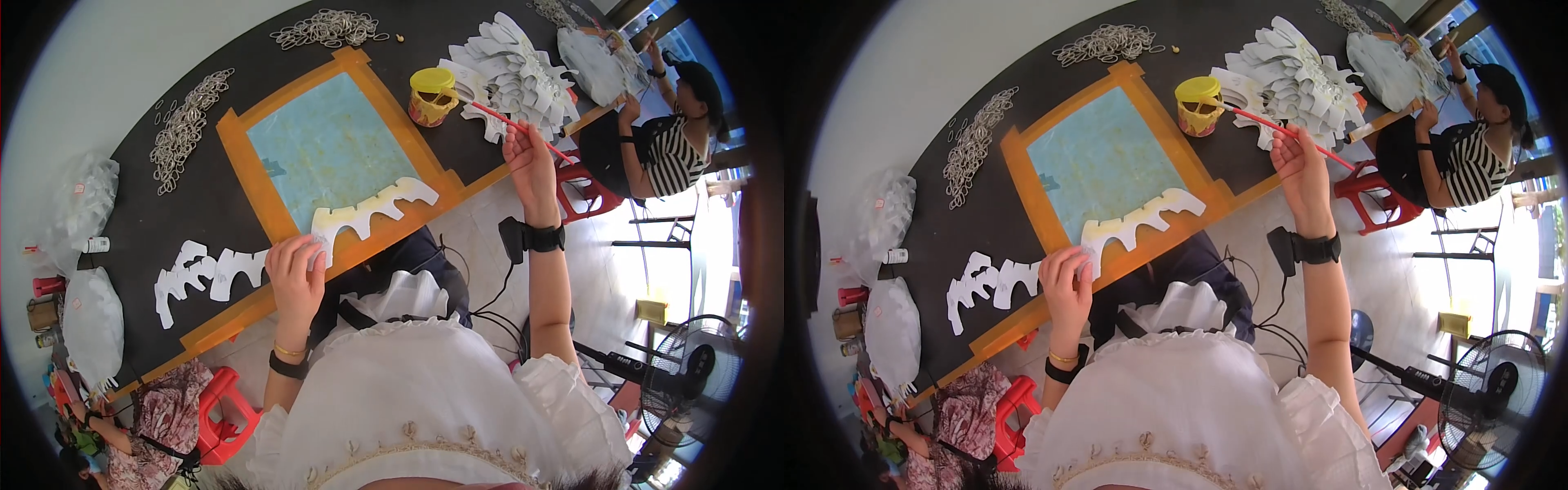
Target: Apply glue with a brush and hot glue gun to assemble white shoe upper components at a workshop table.
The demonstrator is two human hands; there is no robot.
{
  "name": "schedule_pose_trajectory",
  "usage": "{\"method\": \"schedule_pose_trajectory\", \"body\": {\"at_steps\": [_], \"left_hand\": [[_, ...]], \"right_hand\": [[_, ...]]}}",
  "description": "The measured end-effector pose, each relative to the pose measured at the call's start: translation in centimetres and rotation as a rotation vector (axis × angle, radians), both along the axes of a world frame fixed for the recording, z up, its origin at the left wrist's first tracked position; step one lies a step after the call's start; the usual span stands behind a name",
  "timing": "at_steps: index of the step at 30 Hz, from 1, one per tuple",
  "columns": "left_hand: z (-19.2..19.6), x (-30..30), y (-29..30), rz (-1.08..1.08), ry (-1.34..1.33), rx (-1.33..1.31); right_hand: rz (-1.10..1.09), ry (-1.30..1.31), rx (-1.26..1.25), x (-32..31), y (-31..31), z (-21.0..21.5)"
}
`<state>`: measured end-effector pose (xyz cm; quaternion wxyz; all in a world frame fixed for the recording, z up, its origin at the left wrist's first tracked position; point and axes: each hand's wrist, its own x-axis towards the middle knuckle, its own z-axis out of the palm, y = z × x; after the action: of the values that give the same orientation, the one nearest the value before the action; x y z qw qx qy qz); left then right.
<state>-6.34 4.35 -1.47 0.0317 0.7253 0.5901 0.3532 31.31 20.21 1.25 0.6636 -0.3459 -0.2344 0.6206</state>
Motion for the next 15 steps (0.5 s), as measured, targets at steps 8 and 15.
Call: {"method": "schedule_pose_trajectory", "body": {"at_steps": [8, 15], "left_hand": [[0.0, 0.1, 0.2, 0.004, -0.061, 0.019], [0.0, 0.2, 0.1, 0.019, -0.083, 0.039]], "right_hand": [[-0.089, 0.019, 0.201, -0.8, -1.1, 2.9], [-0.26, -0.436, 0.583, -1.4, -1.3, 5.9]]}}
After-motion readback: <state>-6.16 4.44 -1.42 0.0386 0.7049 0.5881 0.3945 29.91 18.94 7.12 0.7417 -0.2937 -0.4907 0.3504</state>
